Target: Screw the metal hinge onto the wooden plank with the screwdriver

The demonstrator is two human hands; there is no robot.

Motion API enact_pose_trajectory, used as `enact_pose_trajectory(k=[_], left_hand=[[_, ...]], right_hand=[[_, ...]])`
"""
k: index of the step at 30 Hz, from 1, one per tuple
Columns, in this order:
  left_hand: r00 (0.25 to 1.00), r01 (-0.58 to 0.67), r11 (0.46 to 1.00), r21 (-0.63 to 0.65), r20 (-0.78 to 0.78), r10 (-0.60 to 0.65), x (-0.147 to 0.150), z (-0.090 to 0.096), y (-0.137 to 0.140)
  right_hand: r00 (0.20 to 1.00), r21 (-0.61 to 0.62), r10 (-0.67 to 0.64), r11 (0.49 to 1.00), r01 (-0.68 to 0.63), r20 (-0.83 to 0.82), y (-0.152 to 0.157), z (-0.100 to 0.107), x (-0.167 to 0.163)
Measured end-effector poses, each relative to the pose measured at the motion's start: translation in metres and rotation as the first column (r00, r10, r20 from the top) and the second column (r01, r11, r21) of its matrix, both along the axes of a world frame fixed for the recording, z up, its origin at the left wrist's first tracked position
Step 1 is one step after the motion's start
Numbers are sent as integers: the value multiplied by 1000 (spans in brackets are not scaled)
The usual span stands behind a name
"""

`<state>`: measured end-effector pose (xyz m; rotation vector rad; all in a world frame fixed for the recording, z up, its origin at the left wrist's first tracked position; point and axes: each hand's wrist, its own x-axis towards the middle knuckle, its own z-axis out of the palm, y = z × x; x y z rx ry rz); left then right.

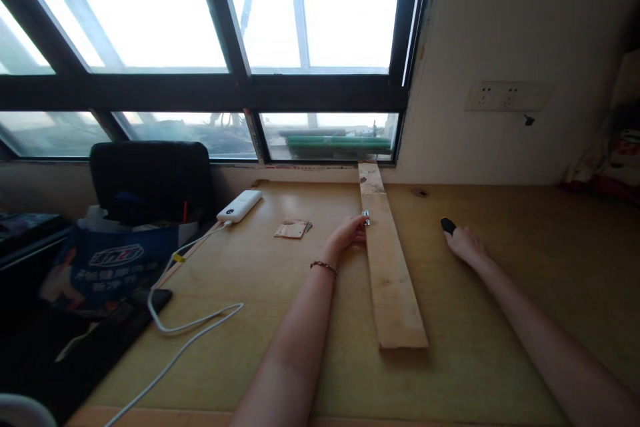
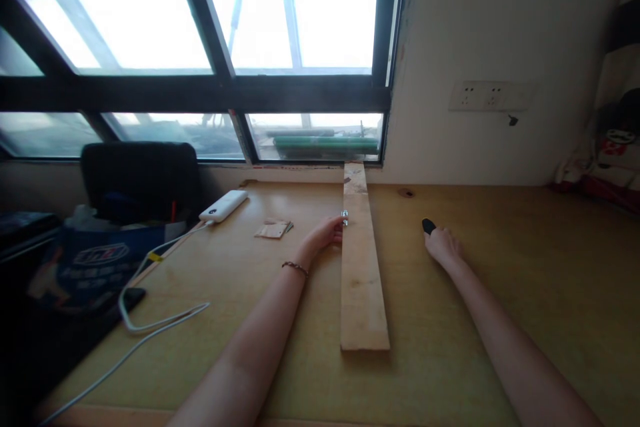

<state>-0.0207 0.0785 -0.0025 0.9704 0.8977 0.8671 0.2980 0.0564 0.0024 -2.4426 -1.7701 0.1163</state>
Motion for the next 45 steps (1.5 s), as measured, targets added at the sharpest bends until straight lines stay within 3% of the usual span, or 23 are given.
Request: enact_pose_trajectory(k=[6, 9, 11, 13, 15, 16, 18, 22, 28, 33, 41, 45], left_hand=[[1000, -16, 1000, -21, 6, 16, 0, 0, 0], [998, -44, 999, -16, 54, 45, 1, 0, 1], [992, -78, 997, -8, 96, 78, 2, -1, 2], [983, -126, 992, -4, 133, 125, 4, -4, 4], [970, -182, 983, 8, 168, 178, 6, -8, 6], [960, -208, 978, 19, 194, 200, 8, -11, 8], [934, -259, 965, 37, 263, 241, 11, -15, 10], [875, -317, 948, 15, 392, 286, 17, -19, 13], [871, -303, 953, 19, 410, 269, 18, -14, 11], [896, -290, 945, 153, 390, 212, 15, -13, 7], [894, -448, 820, 356, 154, 421, 16, -16, 8], [820, -525, 698, 487, 68, 569, 14, -15, 9]], right_hand=[[998, 6, -62, 998, 62, 6, -4, 2, -10], [996, 253, -80, 965, 69, 33, -8, 11, -26], [998, 470, 63, 880, -66, 22, -11, 20, -50], [919, 599, 392, 744, -297, -30, -13, 29, -82], [697, 629, 712, 578, -520, -78, -14, 34, -116], [591, 629, 801, 508, -588, -95, -13, 35, -131], [472, 646, 872, 434, -628, -127, -11, 34, -154], [436, 694, 882, 428, -580, -179, -3, 26, -166], [470, 713, 855, 468, -521, -218, 2, 18, -160], [469, 684, 867, 446, -577, -169, 9, 15, -156], [488, 653, 873, 384, -653, -25, 13, 15, -151], [497, 655, 868, 388, -648, -23, 12, 14, -152]])
